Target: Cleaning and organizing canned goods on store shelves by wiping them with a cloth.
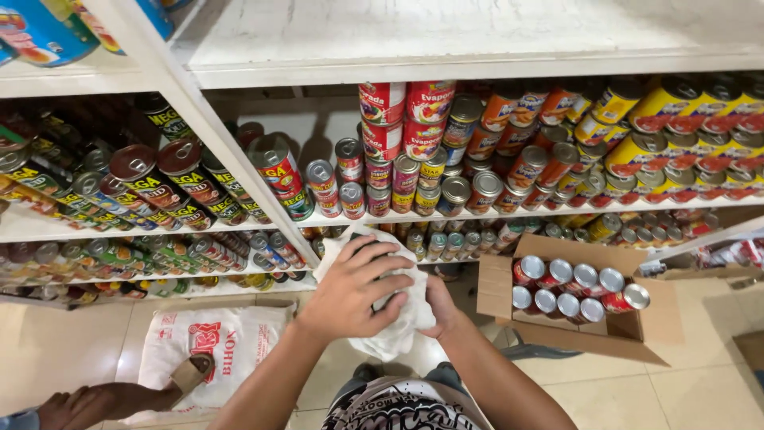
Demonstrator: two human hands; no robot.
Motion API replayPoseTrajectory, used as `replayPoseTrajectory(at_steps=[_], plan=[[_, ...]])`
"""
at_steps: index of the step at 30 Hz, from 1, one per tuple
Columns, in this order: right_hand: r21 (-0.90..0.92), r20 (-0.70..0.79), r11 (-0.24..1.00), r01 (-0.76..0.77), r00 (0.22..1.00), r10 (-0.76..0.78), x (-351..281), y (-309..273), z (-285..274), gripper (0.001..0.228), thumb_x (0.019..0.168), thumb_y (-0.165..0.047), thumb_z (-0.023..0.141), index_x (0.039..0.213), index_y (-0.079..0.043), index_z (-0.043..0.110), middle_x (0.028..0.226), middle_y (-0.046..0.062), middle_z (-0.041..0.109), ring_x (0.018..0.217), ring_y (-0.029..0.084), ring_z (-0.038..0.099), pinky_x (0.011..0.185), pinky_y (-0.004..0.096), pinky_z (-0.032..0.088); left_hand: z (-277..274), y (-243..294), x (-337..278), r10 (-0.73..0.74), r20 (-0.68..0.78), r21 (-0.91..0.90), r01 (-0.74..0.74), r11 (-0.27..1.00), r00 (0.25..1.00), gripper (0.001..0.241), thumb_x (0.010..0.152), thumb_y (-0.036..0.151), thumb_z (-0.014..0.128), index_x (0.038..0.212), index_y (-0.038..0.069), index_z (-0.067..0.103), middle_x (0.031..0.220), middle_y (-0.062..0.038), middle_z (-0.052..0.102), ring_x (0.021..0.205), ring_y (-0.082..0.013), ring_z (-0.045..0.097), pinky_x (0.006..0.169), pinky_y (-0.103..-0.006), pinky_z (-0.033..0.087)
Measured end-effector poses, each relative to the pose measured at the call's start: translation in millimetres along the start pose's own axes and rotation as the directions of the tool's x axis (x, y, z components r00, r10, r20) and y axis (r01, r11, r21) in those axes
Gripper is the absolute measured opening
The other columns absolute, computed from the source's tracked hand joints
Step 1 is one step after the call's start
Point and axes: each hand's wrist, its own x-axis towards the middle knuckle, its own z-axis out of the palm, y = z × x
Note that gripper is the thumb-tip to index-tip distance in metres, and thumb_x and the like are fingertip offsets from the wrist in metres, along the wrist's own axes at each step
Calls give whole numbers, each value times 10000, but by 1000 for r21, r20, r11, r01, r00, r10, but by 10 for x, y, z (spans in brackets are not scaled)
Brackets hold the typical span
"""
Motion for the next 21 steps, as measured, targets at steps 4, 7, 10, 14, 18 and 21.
replayPoseTrajectory(at_steps=[4, 7, 10, 14, 18, 21], plan=[[5, 53, 1000, -28, 998, 28, -40, -86, 52, 413, 1023, -393, 562, 1185, -23, 651, 978, 96, 699, 861, 211, 688, 728, 315, 539, 101, 214, 23, -5, -7, 31, 5, 1000, 1000, 237, 961, 345, 570, 946, 183, 741, 1105, -36, 729, 1167, -301, 654, 1094, -547, 414], [1, 102, 999, -45, 994, 45, -38, -219, 119, 411, 1040, -405, 548, 1181, -31, 646, 950, 77, 696, 822, 185, 691, 682, 276, 552, 82, 440, 174, -17, 74, 0, 17, 1000, 997, 186, 909, 273, 620, 933, 147, 755, 1122, -42, 724, 1174, -293, 628, 1114, -520, 396], [14, 136, 998, -67, 989, 64, -123, -286, 153, 411, 1058, -417, 533, 1176, -39, 642, 922, 57, 694, 784, 158, 694, 636, 237, 564, 121, 592, 240, -34, 158, -62, 44, 997, 987, 159, 885, 205, 635, 937, 108, 751, 1151, -38, 713, 1175, -273, 609, 1135, -475, 390], [21, 205, 996, -85, 976, 79, -128, -474, 279, 412, 1082, -433, 513, 1170, -49, 636, 885, 32, 691, 732, 123, 698, 575, 185, 581, 340, 409, 180, 17, 181, -2, -17, 1000, 983, 238, 908, 281, 605, 1002, 131, 763, 1136, -36, 697, 1172, -246, 595, 1152, -465, 378], [-119, 48, 992, -40, 998, 46, -183, -617, 167, 507, 1031, -531, 536, 1139, -54, 669, 899, 70, 723, 771, 164, 719, 683, 283, 593, 544, 174, 165, 69, -42, 79, -65, 995, 997, 246, 939, 348, 571, 959, 167, 736, 1064, -41, 740, 1098, -266, 690, 1078, -513, 454], [-338, -188, 941, -13, 981, -54, -257, -684, 290, 650, 955, -680, 569, 1092, -62, 719, 919, 128, 772, 830, 226, 751, 844, 429, 613, 608, 57, 147, 46, -70, 97, -40, 994, 996, 336, 989, 391, 497, 979, 166, 747, 1068, -61, 744, 1092, -296, 691, 1064, -527, 456]])
